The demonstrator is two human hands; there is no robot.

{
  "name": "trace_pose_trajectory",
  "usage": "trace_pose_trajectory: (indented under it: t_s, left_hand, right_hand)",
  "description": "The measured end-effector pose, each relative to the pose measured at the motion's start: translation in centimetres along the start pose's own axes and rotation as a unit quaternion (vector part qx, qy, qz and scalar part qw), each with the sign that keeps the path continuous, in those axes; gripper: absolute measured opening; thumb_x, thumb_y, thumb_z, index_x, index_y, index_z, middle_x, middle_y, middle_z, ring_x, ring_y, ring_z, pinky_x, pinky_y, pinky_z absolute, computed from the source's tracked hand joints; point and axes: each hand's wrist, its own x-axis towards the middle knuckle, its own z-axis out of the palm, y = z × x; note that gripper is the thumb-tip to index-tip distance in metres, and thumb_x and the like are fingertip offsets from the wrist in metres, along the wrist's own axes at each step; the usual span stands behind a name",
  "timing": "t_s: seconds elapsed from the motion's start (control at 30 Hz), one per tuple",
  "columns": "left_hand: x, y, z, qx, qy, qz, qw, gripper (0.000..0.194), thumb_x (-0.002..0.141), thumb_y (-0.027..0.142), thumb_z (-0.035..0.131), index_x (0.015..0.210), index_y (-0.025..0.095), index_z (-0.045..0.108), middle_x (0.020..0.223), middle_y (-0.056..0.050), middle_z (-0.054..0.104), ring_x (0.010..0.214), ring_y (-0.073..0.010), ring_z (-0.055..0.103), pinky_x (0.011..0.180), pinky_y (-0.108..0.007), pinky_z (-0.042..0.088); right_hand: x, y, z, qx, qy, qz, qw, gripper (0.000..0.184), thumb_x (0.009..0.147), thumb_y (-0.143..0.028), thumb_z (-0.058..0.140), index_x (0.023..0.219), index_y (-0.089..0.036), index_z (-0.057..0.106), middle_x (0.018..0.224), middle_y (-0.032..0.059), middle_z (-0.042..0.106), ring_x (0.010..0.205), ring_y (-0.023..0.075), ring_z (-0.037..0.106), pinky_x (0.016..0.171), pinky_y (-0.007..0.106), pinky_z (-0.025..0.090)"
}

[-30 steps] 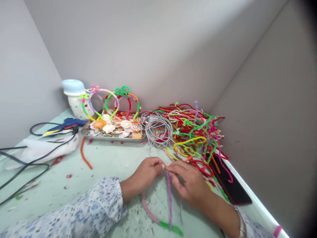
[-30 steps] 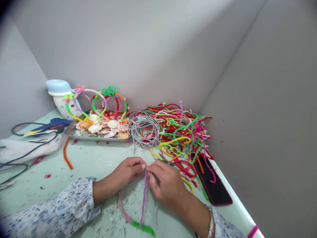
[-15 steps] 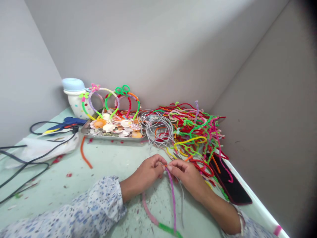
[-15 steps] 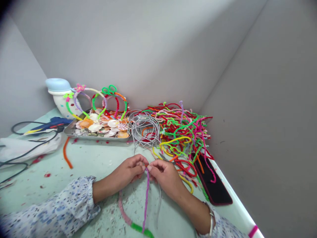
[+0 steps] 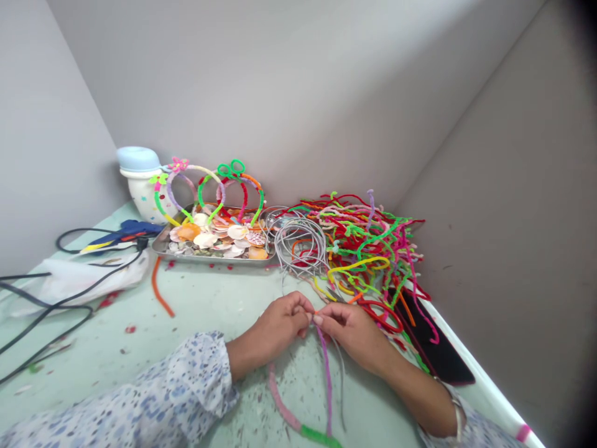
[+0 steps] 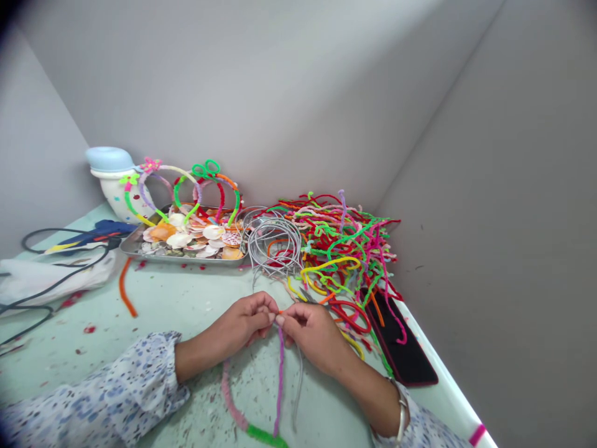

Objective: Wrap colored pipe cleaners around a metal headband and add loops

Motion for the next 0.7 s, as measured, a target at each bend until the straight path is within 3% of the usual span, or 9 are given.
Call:
trace_pose_trajectory:
  t_s: [0.3,0.53,0.7]
  left_hand:
    - [-0.03,0.51,0.18,-0.021,0.001,-0.016,1.0,0.006,0.078,0.021,0.051,0.081,0.017,0.053,0.051,0.006,0.05,0.042,-0.006,0.036,0.046,-0.019,0.027]
    - [-0.05,0.54,0.16,-0.023,-0.001,-0.015,1.0,0.006,0.078,0.022,0.052,0.08,0.017,0.053,0.051,0.007,0.05,0.04,-0.0058,0.035,0.044,-0.019,0.026]
    - [-0.08,0.78,0.21,-0.023,-0.002,-0.018,1.0,0.006,0.078,0.022,0.051,0.08,0.017,0.053,0.051,0.006,0.05,0.04,-0.0057,0.035,0.043,-0.019,0.025]
  right_hand:
    - [-0.1,0.41,-0.11,-0.097,0.0,-0.071,0.993,0.026,0.09,-0.029,0.048,0.069,-0.018,0.057,0.059,-0.0039,0.053,0.057,0.011,0.047,0.056,0.022,0.035]
    - [-0.39,0.58,0.08,-0.272,0.044,-0.147,0.95,0.02,0.092,-0.022,0.045,0.083,-0.018,0.062,0.079,0.0027,0.061,0.073,0.016,0.056,0.066,0.026,0.039]
    - [-0.51,0.65,-0.06,-0.294,0.044,-0.171,0.939,0.021,0.093,-0.021,0.044,0.084,-0.019,0.062,0.08,0.0031,0.061,0.073,0.0161,0.057,0.067,0.026,0.04]
